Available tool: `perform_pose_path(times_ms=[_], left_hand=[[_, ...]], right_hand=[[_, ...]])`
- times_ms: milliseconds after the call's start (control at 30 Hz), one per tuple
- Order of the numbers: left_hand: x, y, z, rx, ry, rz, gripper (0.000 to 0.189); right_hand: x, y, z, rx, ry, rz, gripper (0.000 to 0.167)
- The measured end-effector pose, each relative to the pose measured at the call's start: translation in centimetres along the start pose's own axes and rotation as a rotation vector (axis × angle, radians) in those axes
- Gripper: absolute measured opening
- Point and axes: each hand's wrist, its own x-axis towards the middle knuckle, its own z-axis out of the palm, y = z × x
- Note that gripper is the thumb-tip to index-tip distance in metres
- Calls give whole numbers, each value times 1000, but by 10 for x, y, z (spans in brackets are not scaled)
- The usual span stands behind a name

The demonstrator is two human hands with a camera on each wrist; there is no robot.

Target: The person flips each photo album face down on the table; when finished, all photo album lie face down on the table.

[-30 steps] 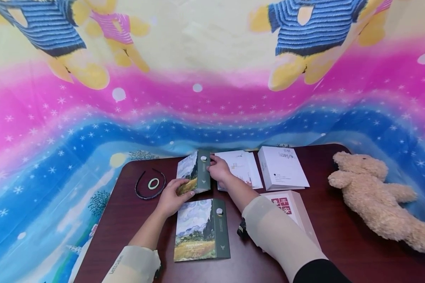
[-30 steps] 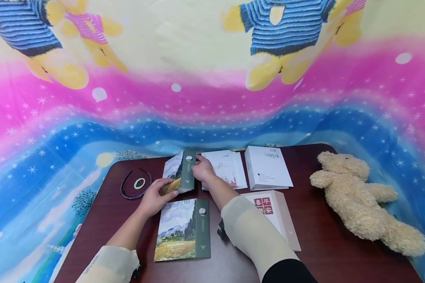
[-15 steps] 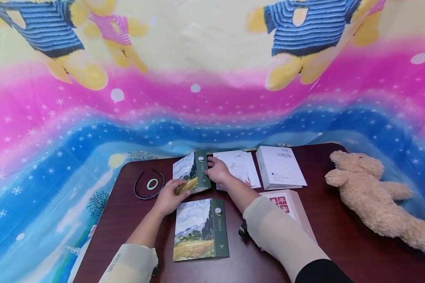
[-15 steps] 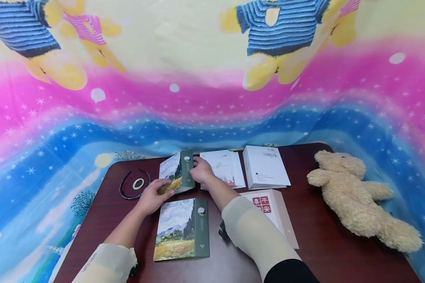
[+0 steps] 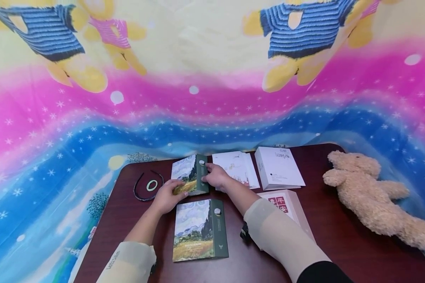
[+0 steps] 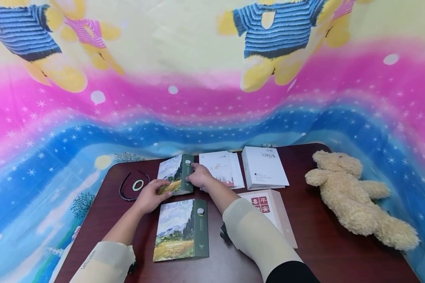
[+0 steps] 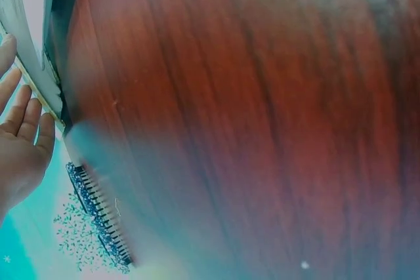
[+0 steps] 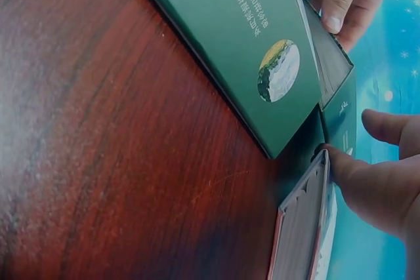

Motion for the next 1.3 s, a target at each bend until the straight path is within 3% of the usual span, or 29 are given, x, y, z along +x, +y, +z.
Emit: perform_pose_path(times_ms=[333, 567, 967, 1300], left_hand=[[1, 3, -2, 15, 2, -15, 42], [3, 3, 1, 88, 14, 2, 40], [3, 13, -4, 125, -38, 5, 41], [4, 28, -2, 36, -23, 29, 46]], right_hand=[[-5, -1, -6, 25, -38, -15, 78], [-9, 4, -10, 60, -31, -28, 78], [-12, 15, -22, 184, -88, -51, 76], [-20, 14, -34, 145, -88, -114, 74]])
